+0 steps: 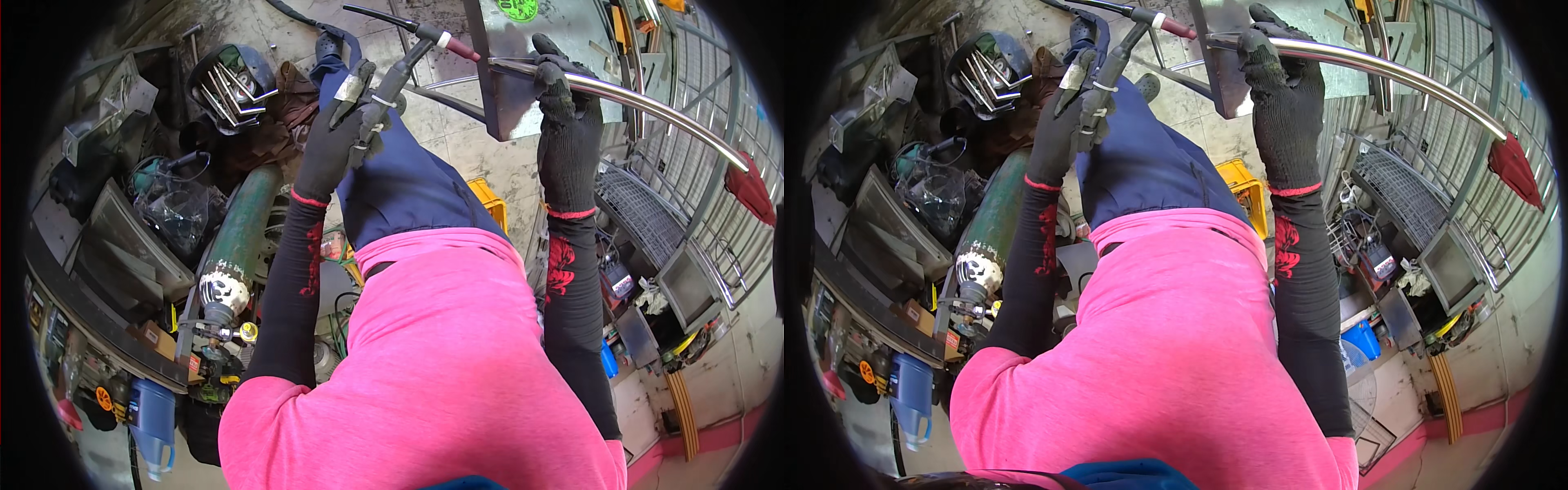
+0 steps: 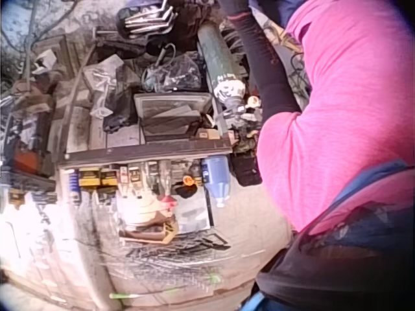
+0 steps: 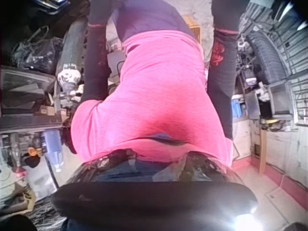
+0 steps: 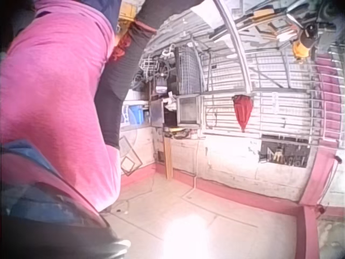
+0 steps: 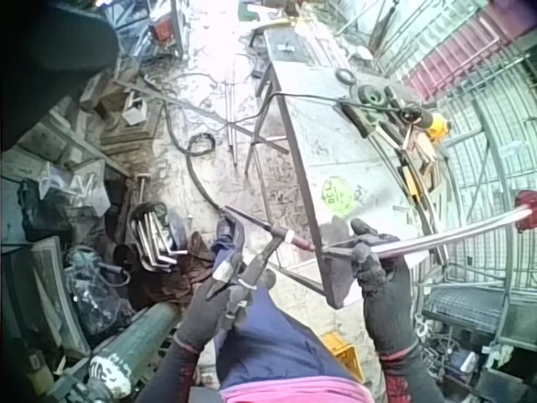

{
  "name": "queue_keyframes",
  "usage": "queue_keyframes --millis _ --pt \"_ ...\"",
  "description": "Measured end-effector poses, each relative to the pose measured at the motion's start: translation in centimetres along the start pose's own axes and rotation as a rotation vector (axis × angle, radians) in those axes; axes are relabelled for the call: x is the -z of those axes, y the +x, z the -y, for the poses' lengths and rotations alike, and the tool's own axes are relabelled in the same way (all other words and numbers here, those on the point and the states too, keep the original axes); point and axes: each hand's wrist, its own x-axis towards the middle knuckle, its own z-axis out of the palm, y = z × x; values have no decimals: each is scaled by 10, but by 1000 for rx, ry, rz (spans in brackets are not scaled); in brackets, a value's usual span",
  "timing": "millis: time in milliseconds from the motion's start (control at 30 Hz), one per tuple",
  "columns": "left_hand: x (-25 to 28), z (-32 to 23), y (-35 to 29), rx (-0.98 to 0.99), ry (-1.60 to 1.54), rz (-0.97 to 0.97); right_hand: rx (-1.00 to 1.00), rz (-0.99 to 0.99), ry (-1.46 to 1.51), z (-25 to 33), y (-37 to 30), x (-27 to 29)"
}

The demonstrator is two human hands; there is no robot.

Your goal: Welding two metal tubes together and smoothing the joint with an angle grinder.

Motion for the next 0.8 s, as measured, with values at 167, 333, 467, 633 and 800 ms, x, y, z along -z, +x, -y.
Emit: queue_keyframes --millis 167,333,467,633,800 --pt "-3 2 0 -1 36 12 45 -5 69 -12 1 2" --pt "-2 2 1 5 56 19 57 -4 94 -15 1 2" --pt "1 5 2 -11 64 2 39 27 50 -6 -1 1" --pt "-2 -3 0 -1 106 1 64 7 58 -12 1 0" --pt "-9 -11 -2 21 118 -32 32 6 104 -14 0 0"
